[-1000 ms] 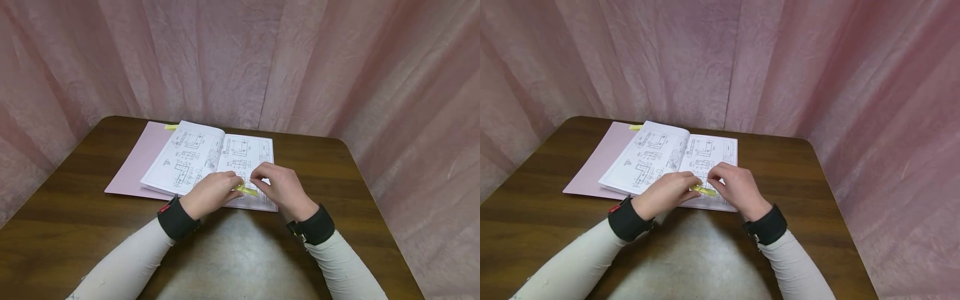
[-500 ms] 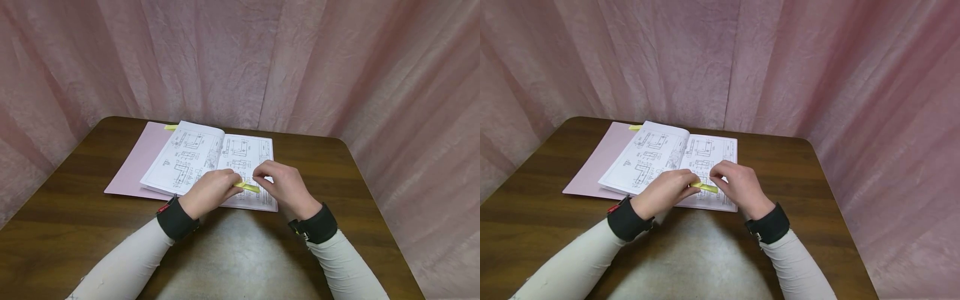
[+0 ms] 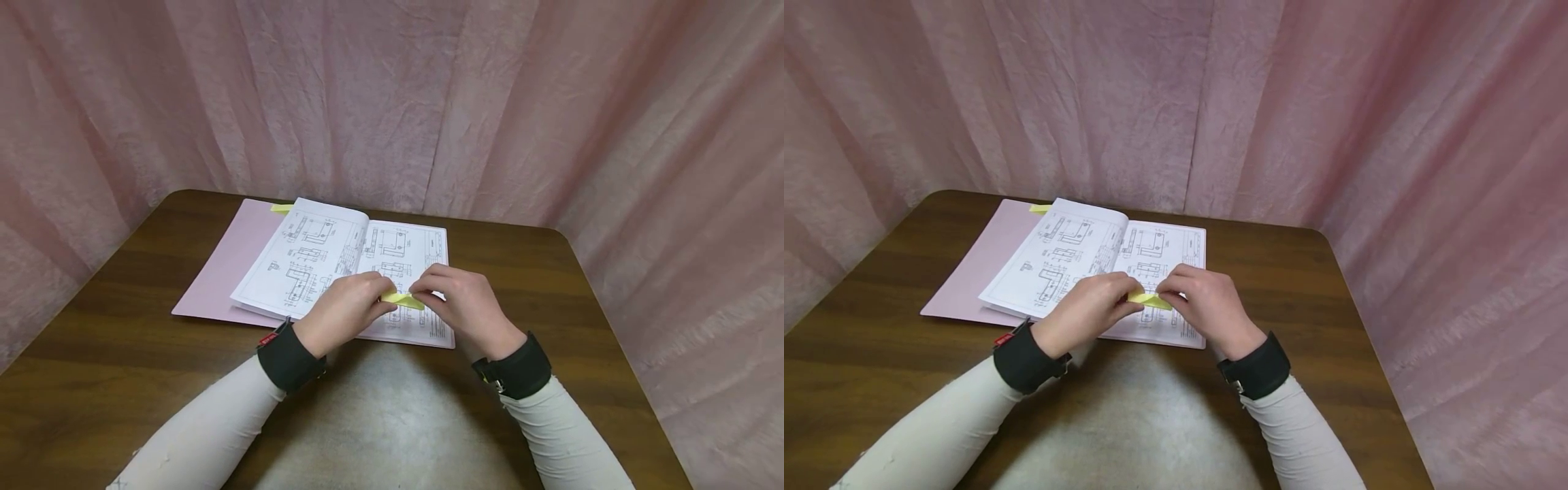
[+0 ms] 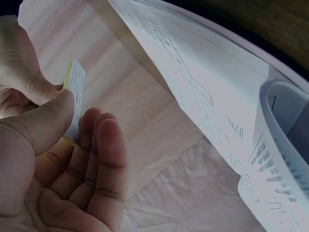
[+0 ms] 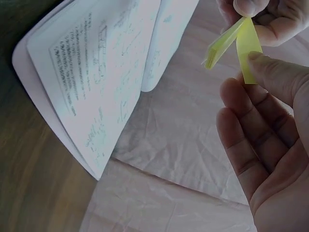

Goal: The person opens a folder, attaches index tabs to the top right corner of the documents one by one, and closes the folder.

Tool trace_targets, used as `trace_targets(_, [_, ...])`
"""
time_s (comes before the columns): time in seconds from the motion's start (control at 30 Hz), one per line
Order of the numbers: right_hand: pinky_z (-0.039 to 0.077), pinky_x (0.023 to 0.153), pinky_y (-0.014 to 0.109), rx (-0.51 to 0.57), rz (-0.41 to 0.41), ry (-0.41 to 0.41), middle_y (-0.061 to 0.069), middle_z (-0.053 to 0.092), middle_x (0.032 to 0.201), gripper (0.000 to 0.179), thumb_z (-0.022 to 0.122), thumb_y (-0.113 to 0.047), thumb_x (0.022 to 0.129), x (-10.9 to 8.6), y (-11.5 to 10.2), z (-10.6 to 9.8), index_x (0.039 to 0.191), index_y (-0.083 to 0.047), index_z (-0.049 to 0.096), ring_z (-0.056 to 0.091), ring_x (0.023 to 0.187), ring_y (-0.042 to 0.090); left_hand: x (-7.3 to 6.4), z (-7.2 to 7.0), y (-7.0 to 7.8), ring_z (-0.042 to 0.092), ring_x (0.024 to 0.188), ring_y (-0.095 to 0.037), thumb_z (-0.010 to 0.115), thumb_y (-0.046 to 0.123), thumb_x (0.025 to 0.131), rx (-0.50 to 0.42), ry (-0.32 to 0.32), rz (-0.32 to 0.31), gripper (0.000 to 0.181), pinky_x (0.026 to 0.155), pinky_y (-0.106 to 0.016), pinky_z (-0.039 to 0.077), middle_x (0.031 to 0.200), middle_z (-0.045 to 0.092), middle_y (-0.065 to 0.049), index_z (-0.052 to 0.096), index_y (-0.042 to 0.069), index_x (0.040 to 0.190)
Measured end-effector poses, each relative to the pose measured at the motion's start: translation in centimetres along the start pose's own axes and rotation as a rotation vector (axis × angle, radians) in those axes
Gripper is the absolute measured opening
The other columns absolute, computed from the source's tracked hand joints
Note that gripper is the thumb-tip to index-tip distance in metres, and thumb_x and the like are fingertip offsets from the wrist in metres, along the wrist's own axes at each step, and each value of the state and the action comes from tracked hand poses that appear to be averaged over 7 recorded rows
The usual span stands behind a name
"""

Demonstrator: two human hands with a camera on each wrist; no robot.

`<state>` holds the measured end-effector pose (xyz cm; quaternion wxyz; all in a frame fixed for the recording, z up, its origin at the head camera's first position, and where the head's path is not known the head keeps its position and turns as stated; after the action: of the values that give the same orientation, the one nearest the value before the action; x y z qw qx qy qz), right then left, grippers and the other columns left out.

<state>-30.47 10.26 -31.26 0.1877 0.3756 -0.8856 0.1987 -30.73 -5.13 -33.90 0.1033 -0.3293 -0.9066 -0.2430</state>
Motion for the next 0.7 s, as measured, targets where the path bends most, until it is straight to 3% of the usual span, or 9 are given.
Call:
trace_targets(0.33, [0.059,0.075,0.033,-0.020,-0.011,0.024,-0.008,0.078,0.099,0.016,0.093,-0.008,0.090,0.46,-0.10,-0.38,0.101,-0.017,0.087,0.073,0.088,0.009,-0.02,0.03,-0.28,0.055,0.071,-0.012,0.091,0.019,0.094,-0.020,0.010,-0.019,0.018,0.065,-0.031,0.048,0.083,0.064,0.006,0.078,0.010,0.102])
trace_targets(0.7, [0.058,0.073,0.033,0.013,0.043,0.050,-0.008,0.077,0.095,0.014,0.093,-0.009,0.091,0.42,0.24,-0.71,0.101,-0.017,0.087,0.071,0.085,0.009,-0.01,0.07,0.01,0.055,0.071,-0.012,0.092,0.020,0.094,0.000,-0.014,-0.020,0.020,0.065,-0.030,0.048,0.084,0.064,0.006,0.078,0.010,0.104])
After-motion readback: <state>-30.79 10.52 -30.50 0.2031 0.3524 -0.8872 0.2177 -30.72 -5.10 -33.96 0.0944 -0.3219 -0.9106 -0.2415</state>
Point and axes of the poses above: each hand's wrist, its own x-axis towards the middle knuckle, its own z-axis out of the palm, y = z × x, the point moved 8 cm from there along x, towards the middle knuckle
